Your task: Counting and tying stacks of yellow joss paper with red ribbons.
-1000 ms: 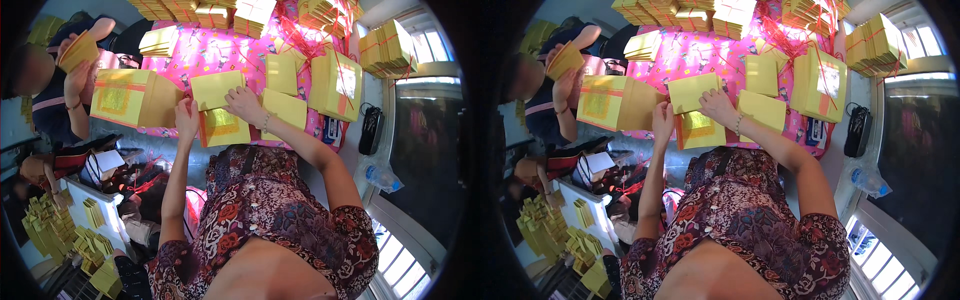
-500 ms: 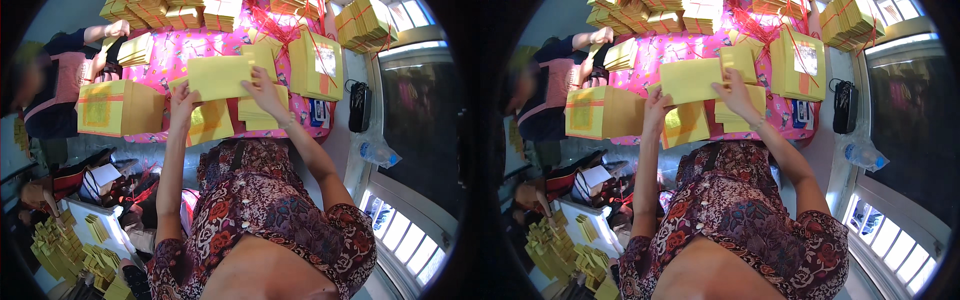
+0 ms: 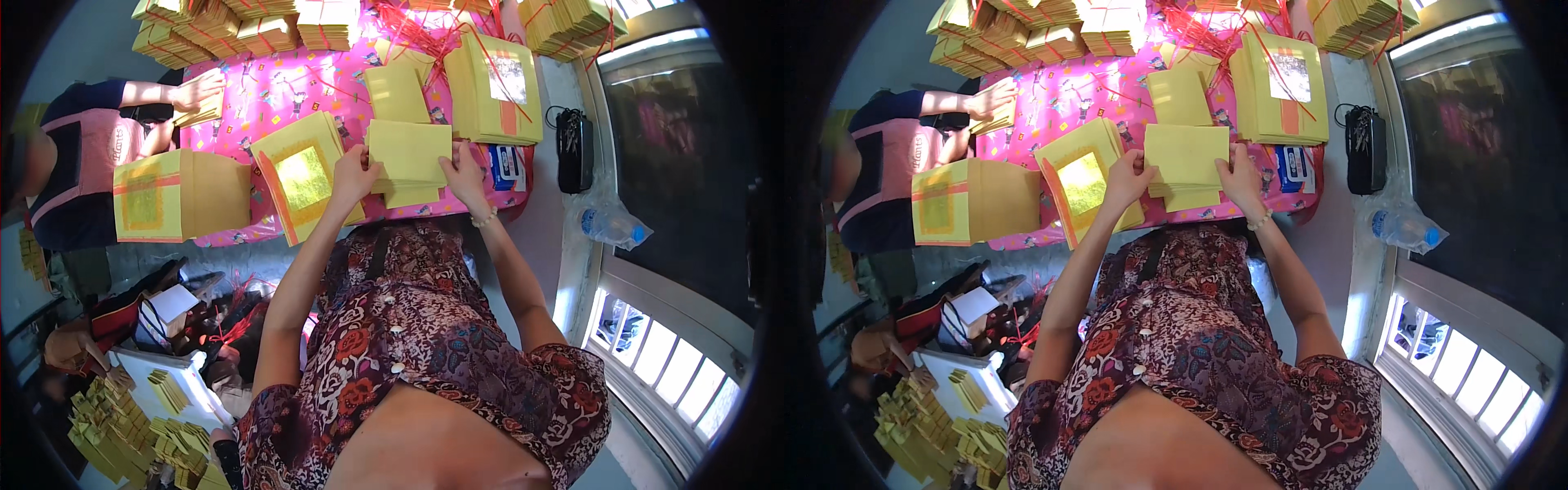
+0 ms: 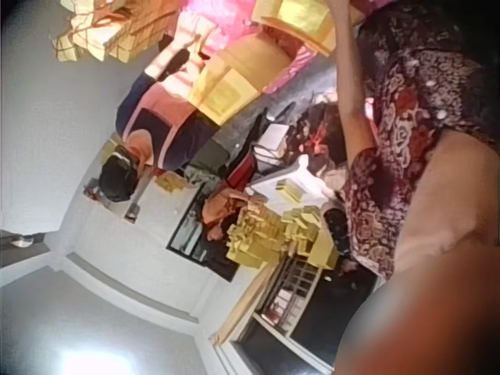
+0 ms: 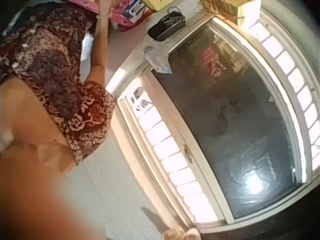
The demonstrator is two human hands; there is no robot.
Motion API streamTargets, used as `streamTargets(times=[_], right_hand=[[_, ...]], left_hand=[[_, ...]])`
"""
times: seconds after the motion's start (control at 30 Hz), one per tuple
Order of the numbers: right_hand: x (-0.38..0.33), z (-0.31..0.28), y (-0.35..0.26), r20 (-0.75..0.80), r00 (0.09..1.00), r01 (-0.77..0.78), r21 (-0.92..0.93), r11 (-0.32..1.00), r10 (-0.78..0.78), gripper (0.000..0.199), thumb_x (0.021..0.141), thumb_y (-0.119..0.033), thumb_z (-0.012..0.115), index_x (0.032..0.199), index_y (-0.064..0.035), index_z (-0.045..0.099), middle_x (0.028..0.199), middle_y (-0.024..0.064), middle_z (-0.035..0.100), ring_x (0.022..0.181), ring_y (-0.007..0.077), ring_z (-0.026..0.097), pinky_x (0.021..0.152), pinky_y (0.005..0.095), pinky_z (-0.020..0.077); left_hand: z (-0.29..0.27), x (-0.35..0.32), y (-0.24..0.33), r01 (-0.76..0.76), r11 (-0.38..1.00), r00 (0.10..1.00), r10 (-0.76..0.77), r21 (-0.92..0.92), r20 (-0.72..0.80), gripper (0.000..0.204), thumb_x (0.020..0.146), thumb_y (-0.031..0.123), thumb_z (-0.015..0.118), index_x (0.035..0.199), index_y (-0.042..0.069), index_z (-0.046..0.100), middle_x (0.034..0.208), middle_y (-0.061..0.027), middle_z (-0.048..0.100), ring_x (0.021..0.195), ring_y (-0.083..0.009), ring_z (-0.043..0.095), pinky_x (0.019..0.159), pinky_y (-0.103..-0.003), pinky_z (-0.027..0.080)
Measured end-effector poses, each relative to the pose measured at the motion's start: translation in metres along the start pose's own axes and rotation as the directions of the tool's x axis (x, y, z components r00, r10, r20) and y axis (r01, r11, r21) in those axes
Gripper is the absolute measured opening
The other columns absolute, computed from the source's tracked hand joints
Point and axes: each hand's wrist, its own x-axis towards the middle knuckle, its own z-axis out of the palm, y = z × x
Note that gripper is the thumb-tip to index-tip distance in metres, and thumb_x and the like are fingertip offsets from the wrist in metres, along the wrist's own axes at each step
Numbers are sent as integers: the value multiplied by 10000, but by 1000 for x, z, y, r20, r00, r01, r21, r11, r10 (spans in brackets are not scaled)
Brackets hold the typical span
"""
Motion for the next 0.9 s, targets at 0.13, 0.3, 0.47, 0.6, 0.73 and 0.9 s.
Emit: streamTargets(times=[0.13, 0.3, 0.47, 0.6, 0.73, 0.9], right_hand=[[-2, 1, -6, 34, 999, -10, 0, 1000, 10, 315, 844, -195, 592, 1099, -43, 484, 842, 169, 648, 777, 339, 634, 691, 433, 481], [-2, -1, -15, 47, 999, -17, -106, 994, 22, 321, 841, -185, 595, 1107, -40, 487, 875, 177, 628, 812, 333, 624, 707, 431, 477], [-1, 0, -16, 60, 996, 71, -192, 979, -60, 331, 828, -175, 613, 1109, -39, 503, 936, 178, 577, 823, 320, 604, 713, 416, 478], [-2, -3, -22, 3, 995, 96, -196, 976, -97, 357, 817, -176, 627, 1116, -21, 507, 1011, 175, 536, 832, 318, 581, 726, 406, 471], [-3, -15, -50, -135, 937, 256, -363, 896, -323, 334, 838, -174, 618, 1108, -3, 522, 1029, 174, 521, 953, 304, 525, 831, 379, 432], [-11, -7, -100, 147, 947, 290, -12, 957, -285, 253, 837, -154, 633, 1059, -49, 570, 920, 90, 563, 879, 259, 556, 792, 364, 448]], left_hand=[[7, -2, -1, -48, 993, 997, 53, 110, -48, 254, 782, 112, 670, 988, -14, 589, 790, -116, 674, 705, -202, 662, 650, -309, 517], [16, -7, 4, -67, 941, 980, 125, 331, -155, 341, 752, 77, 644, 1057, -8, 518, 930, -191, 606, 868, -344, 609, 749, -405, 491], [15, -15, 7, -92, 975, 974, 131, 203, -184, 429, 741, 44, 642, 1121, -14, 450, 995, -217, 532, 942, -411, 549, 807, -455, 464], [10, -20, 17, -220, 952, 932, 269, 211, -244, 464, 758, 36, 651, 1167, -16, 438, 1039, -209, 502, 914, -388, 552, 792, -439, 473], [-14, -30, 25, -305, 934, 892, 348, 185, -288, 419, 787, 62, 654, 1163, 9, 475, 1005, -175, 524, 856, -314, 571, 741, -381, 484], [-75, -64, 12, -240, 954, 970, 243, 177, 7, 249, 808, 139, 649, 1028, 57, 567, 913, -119, 559, 806, -288, 575, 709, -364, 483]])
